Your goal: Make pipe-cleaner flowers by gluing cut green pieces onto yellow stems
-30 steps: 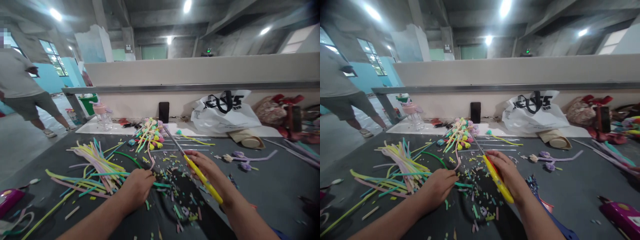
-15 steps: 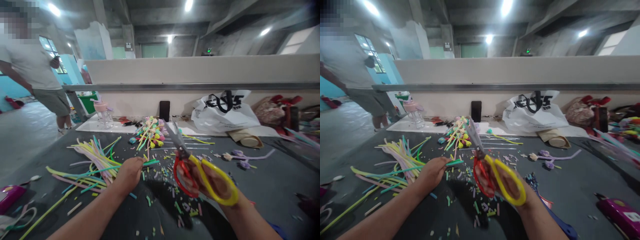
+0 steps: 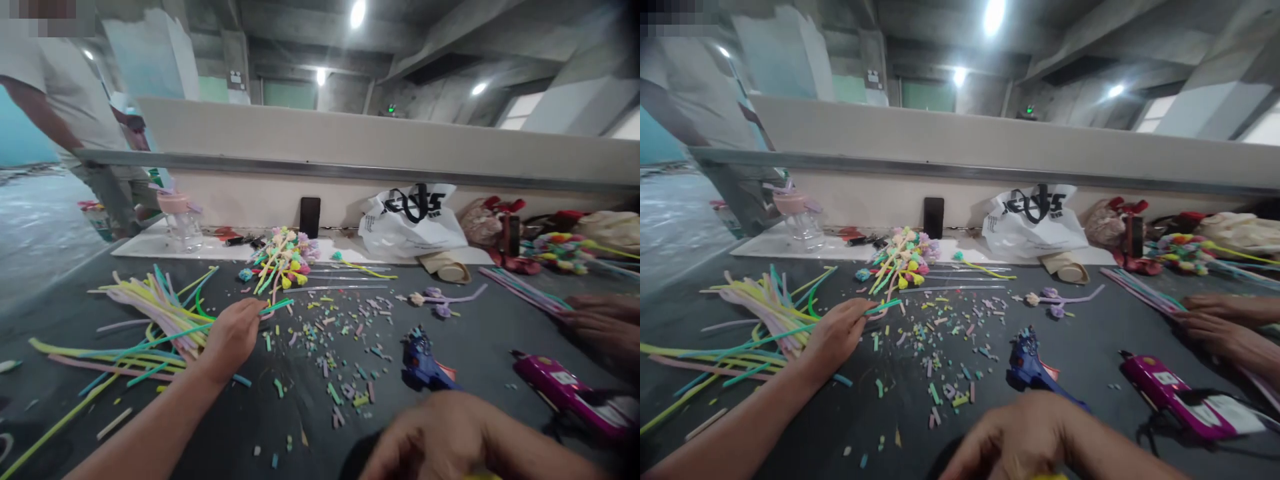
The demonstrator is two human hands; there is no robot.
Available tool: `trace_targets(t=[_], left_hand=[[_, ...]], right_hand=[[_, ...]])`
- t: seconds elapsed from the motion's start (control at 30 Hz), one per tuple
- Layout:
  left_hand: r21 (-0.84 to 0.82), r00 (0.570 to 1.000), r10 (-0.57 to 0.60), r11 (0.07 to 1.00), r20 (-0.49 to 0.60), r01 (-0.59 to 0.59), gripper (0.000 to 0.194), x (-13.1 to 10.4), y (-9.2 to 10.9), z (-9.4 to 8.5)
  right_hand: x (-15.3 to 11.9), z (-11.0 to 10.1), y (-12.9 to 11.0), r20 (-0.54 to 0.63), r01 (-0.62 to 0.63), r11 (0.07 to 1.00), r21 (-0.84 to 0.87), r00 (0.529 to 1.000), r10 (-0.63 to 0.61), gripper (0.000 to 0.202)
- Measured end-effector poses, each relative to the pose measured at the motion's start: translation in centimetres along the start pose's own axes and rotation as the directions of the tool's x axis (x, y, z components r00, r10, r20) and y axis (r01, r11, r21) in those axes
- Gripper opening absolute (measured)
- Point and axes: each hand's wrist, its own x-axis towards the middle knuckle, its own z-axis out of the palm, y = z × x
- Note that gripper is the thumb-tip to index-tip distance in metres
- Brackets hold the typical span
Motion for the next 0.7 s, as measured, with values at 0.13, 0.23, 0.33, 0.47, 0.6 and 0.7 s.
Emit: trace_targets(t=[0.13,0.23,0.33,0.47,0.6,0.7], left_hand=[[0.026,0.999,0.025,0.999,-0.041,-0.023,0.028,0.1,0.0,-0.1],[0.034,0.998,0.035,0.999,-0.059,-0.033,0.026,0.2,0.0,-0.3],[0.014,0.998,0.03,0.999,-0.058,-0.029,0.023,0.2,0.1,-0.5],[-0.021,0.999,0.029,0.999,-0.032,-0.03,0.022,0.3,0.4,-0.4],[-0.037,0.996,0.024,0.999,-0.081,-0.027,0.024,0.4,0.4,-0.5],[-0.08,0.985,-0.055,0.996,-0.161,0.043,0.024,0.4,0.3,-0.8]], right_hand=[[-2.8,-1.2,-1.9,-0.327,0.077,0.991,0.109,0.944,-0.037,0.022],[-3.5,-1.1,-2.4,-0.526,0.264,0.956,0.124,0.835,-0.162,0.018],[-3.0,-0.4,-1.7,-0.538,0.294,0.944,0.151,0.826,-0.171,0.02],[-3.7,-0.3,-0.4,-0.412,0.079,0.985,0.154,0.911,-0.009,0.021],[-4.9,-1.0,0.5,-0.549,0.362,0.91,0.202,0.811,-0.201,0.02],[-2.8,-0.6,0.6,-0.531,0.587,0.775,0.235,0.745,-0.403,0.027]])
